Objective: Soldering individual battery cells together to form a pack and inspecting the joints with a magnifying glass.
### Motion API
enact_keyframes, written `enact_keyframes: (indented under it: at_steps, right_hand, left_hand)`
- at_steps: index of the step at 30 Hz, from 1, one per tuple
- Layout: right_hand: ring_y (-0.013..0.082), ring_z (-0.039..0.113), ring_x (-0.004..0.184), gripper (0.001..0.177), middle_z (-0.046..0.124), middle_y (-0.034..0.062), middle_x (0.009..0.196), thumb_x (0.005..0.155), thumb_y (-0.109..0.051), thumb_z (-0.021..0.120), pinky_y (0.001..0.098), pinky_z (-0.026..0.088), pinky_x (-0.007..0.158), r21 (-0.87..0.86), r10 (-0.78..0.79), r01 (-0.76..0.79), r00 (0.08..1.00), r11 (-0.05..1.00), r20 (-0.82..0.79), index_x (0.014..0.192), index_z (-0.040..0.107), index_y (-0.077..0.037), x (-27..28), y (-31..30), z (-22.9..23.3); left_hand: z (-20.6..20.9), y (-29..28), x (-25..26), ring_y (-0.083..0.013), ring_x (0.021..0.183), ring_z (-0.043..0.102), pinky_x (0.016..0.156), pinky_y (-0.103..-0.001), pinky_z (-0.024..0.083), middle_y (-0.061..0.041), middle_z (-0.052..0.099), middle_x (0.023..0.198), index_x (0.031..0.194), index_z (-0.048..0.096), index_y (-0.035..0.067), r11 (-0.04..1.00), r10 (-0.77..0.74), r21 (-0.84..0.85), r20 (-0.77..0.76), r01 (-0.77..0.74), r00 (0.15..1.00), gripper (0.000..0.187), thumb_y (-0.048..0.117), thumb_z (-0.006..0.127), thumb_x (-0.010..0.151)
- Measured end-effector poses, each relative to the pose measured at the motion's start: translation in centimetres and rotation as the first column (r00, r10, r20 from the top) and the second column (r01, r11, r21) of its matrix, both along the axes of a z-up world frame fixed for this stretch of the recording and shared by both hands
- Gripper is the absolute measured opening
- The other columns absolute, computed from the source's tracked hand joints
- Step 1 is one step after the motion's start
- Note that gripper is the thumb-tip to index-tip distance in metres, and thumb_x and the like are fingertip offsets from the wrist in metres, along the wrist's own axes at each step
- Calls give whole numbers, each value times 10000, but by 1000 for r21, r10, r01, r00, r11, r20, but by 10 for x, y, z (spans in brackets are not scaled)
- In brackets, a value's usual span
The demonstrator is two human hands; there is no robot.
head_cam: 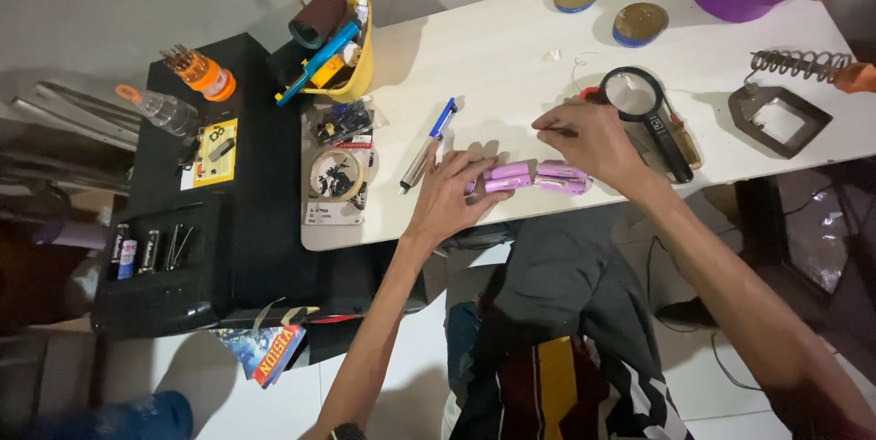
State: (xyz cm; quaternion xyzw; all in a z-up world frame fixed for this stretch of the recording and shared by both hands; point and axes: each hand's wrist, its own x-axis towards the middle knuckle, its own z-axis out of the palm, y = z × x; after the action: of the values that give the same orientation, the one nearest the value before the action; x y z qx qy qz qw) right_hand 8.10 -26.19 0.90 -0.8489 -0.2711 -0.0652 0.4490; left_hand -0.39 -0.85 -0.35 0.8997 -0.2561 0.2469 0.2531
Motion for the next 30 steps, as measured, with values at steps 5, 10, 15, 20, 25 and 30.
enact_keyframes:
  at_steps: [5, 10, 15, 20, 25, 30]
  right_hand:
    - [385, 723, 960, 184, 757, 179, 1115, 893, 2, 749, 418, 631, 725, -17, 35, -34, 997, 999, 75, 1069, 790, -31, -4, -4, 9]
    - [368, 729, 940, 202, 735, 189, 1100, 942, 5, 705, 403, 628, 736, -20, 47, -46, 998, 999, 29, 1133, 771, 1, -19, -13, 33]
    - [338, 741, 982, 104, 780, 106, 996, 894, -164, 762, 458, 581, 899, -259, 233, -170, 942, 951, 240, 975, 796, -108, -41, -28, 46]
    - [247, 695, 1064, 148, 730, 7, 1108, 972, -261, 679, 400, 504, 966, -436, 216, -81, 938, 896, 271, 1057, 783, -198, -44, -29, 26]
    - [222, 664, 1075, 176, 695, -11, 1099, 980, -353, 631, 418, 431, 989, -574, 263, -78, 932, 815, 248, 994, 739, -213, -29, -19, 16]
    - [258, 715, 1051, 185, 733, 29, 1065, 963, -310, 648, 445, 504, 948, -569, 333, -255, 942, 782, 34, 1060, 781, -224, -26, -12, 39]
  left_hand:
    - [12, -4, -5, -234, 1047, 657, 1183, -613, 217, -15, 683, 1065, 1168, 733, 146, 1000, -20, 15, -18, 20, 1000, 478, 500, 794, 852]
    - [8, -2, -3, -236, 1041, 654, 1170, -627, 221, -9, 669, 1074, 1149, 726, 156, 998, -30, 50, -39, 31, 999, 430, 492, 766, 883]
    - [10, 0, -4, -236, 1106, 646, 1171, -654, 167, -5, 675, 1106, 1195, 707, 152, 996, -43, 67, -94, 50, 995, 401, 423, 760, 904]
    - [15, -5, -6, -248, 1125, 629, 1167, -663, 141, -22, 665, 1117, 1194, 706, 143, 996, -51, 72, -116, 59, 992, 369, 395, 739, 926]
    - [15, -2, -5, -243, 1161, 616, 1165, -683, 140, -23, 658, 1143, 1245, 691, 141, 994, -34, 101, -142, 49, 989, 383, 377, 710, 945]
    - [11, 0, -5, -278, 1162, 609, 1172, -699, 131, -64, 650, 1134, 1100, 698, 105, 993, -18, 112, -134, 33, 991, 253, 281, 719, 920]
